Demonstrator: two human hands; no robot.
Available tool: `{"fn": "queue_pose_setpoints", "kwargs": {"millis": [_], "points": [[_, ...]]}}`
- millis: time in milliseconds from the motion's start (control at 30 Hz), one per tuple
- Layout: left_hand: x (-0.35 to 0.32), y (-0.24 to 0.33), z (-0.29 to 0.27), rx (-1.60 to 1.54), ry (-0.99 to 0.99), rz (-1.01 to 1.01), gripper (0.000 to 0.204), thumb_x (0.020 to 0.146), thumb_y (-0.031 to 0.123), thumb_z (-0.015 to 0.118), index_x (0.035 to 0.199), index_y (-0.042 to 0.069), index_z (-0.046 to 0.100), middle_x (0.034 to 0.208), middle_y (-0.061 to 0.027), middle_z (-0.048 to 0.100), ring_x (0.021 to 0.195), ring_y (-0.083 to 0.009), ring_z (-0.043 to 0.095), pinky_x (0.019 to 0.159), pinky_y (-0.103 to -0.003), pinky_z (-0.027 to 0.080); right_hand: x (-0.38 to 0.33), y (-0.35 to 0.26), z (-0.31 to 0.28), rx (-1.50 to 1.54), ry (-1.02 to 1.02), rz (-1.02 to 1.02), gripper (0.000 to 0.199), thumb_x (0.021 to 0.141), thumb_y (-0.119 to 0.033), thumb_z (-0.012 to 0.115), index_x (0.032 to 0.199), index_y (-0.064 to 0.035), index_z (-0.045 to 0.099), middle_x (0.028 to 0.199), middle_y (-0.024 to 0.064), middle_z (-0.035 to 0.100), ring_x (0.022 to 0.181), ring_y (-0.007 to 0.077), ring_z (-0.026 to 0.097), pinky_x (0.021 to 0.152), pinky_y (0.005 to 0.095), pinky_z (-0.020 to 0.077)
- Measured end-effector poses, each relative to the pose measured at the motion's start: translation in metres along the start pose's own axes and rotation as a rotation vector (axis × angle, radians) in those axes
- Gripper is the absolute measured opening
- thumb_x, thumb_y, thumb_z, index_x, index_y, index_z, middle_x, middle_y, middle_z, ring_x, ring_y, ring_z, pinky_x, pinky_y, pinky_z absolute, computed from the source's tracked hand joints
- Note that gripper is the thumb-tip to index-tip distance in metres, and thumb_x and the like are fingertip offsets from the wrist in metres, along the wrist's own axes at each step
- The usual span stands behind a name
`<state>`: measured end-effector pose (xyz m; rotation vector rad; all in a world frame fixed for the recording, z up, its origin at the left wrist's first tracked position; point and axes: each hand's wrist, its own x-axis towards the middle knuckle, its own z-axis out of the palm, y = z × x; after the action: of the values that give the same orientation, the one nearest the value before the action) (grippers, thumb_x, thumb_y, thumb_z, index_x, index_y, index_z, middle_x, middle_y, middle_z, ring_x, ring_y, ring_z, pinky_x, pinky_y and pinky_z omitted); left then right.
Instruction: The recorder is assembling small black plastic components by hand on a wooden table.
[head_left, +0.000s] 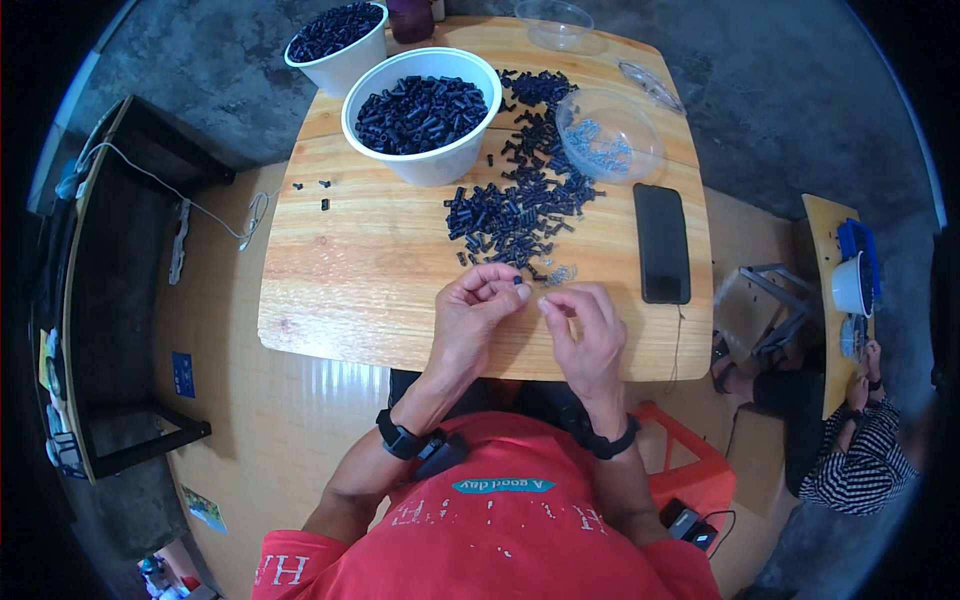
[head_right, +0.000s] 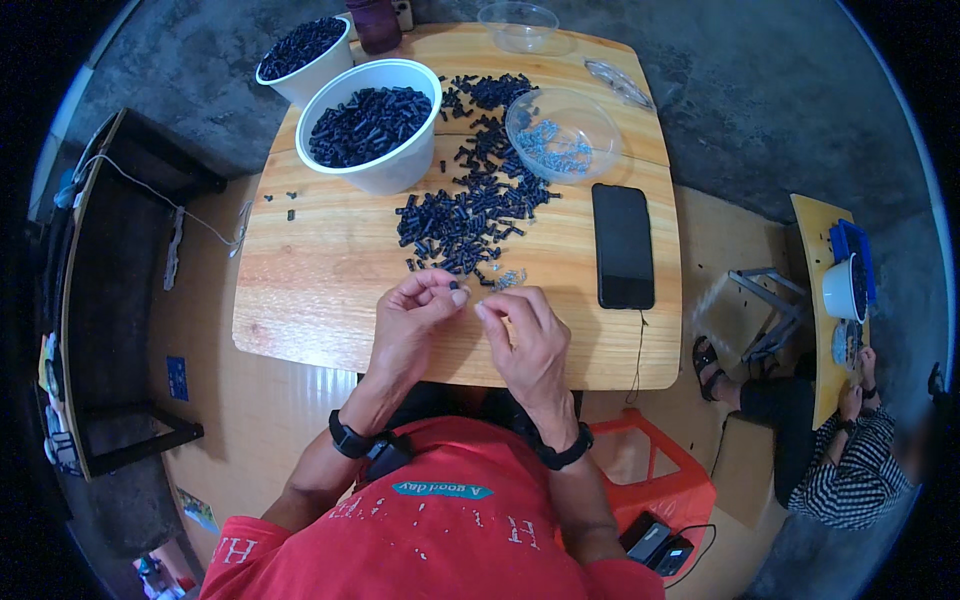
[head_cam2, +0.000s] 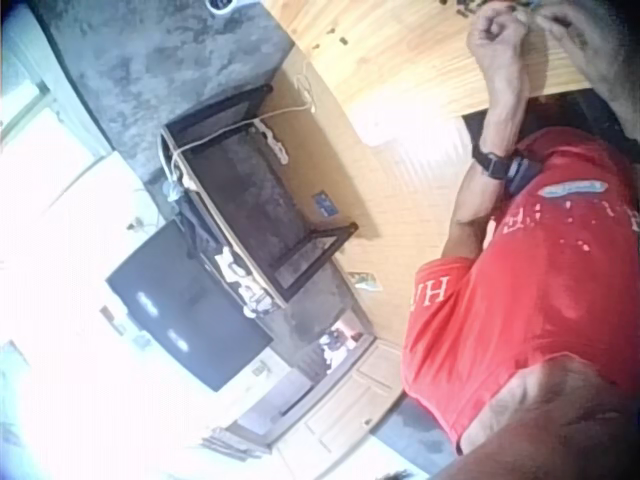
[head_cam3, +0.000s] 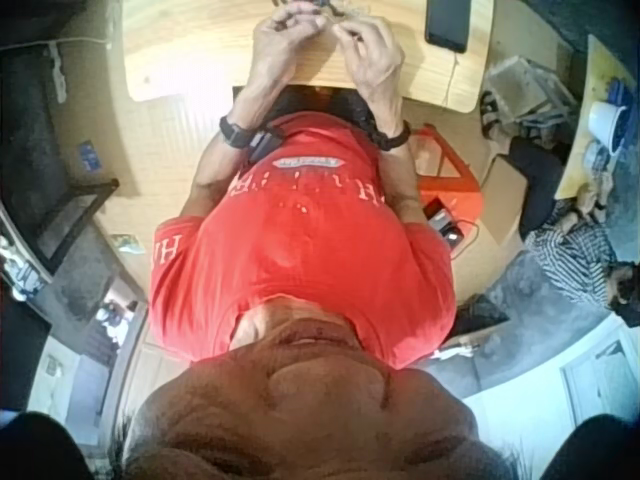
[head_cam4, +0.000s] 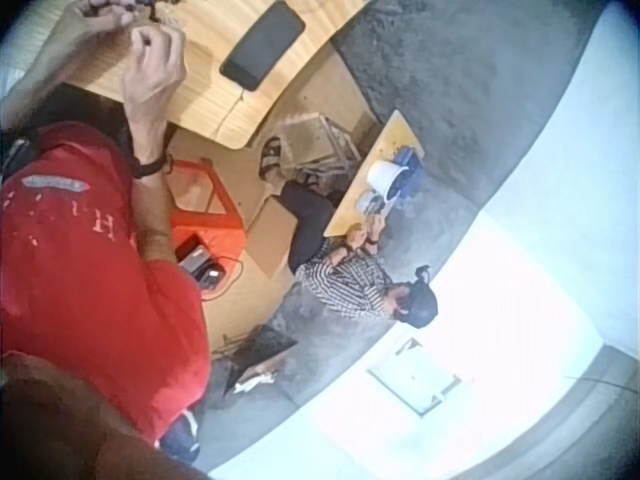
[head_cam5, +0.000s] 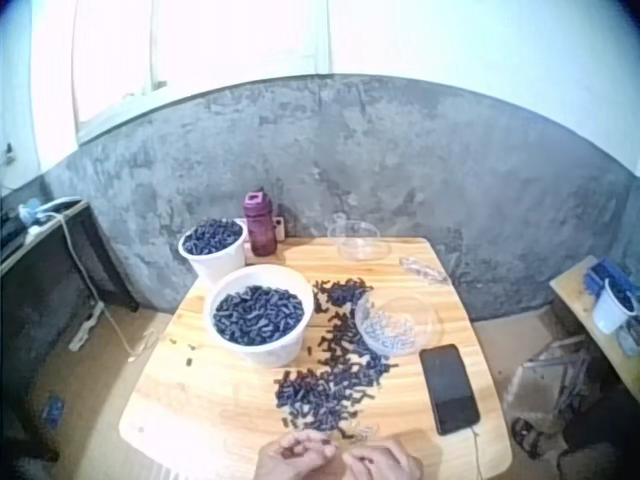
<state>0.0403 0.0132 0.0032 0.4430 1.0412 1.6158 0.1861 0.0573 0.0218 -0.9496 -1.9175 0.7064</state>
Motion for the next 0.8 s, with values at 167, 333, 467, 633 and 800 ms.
{"fn": "queue_pose_setpoints", "kwargs": {"millis": [167, 333, 467, 633, 800], "points": [[0.018, -0.008, 0.002, 0.459, 0.085, 0.159, 0.017, 0.083, -0.003, 0.069, 0.099, 0.002, 0.067, 0.091, -0.0014, 0.068, 0.081, -0.0079, 0.062, 0.075, -0.021, 0.05, -0.001, 0.021, 0.0, 0.082, 0.029, 0.205, 0.01, 0.082, -0.002, 0.07, 0.091, -0.0001, 0.066, 0.085, 0.01, 0.063, 0.074, 0.0179, 0.063, 0.063, 0.0288, 0.0498], [0.014, -0.009, 0.001, 0.516, 0.12, 0.265, 0.019, 0.083, -0.003, 0.069, 0.101, 0.0, 0.069, 0.092, -0.001, 0.067, 0.083, -0.0092, 0.062, 0.077, -0.022, 0.05, 0.0, 0.019, -0.002, 0.207, 0.045, 0.318, 0.008, 0.084, -0.003, 0.069, 0.091, 0.0002, 0.067, 0.089, 0.0074, 0.065, 0.078, 0.0126, 0.062, 0.067, 0.0251, 0.0492], [0.003, 0.003, 0.002, 0.471, 0.001, 0.292, 0.022, 0.082, -0.003, 0.07, 0.103, -0.001, 0.068, 0.094, -0.0037, 0.068, 0.085, -0.0109, 0.063, 0.078, -0.022, 0.051, -0.001, 0.016, -0.001, 0.385, 0.028, 0.329, 0.009, 0.087, -0.006, 0.067, 0.093, 0.0003, 0.067, 0.09, 0.0068, 0.064, 0.08, 0.0124, 0.062, 0.07, 0.0244, 0.0493], [-0.009, 0.01, 0.006, 0.217, -0.011, 0.092, 0.017, 0.082, -0.004, 0.07, 0.098, -0.001, 0.069, 0.096, -0.004, 0.068, 0.086, -0.009, 0.062, 0.076, -0.022, 0.051, 0.003, -0.006, -0.006, 0.407, -0.032, 0.275, 0.009, 0.088, -0.007, 0.066, 0.093, 0.0008, 0.065, 0.09, 0.0077, 0.063, 0.08, 0.0136, 0.061, 0.07, 0.0258, 0.0498], [-0.012, 0.009, 0.001, 0.3, -0.062, 0.12, 0.021, 0.081, -0.002, 0.071, 0.101, 0.0, 0.068, 0.094, -0.0074, 0.069, 0.086, -0.0121, 0.065, 0.078, -0.025, 0.053, 0.009, -0.02, -0.007, 0.231, -0.088, 0.142, 0.009, 0.089, -0.008, 0.064, 0.09, 0.0011, 0.063, 0.087, 0.0095, 0.062, 0.078, 0.0176, 0.062, 0.069, 0.0277, 0.05]]}}
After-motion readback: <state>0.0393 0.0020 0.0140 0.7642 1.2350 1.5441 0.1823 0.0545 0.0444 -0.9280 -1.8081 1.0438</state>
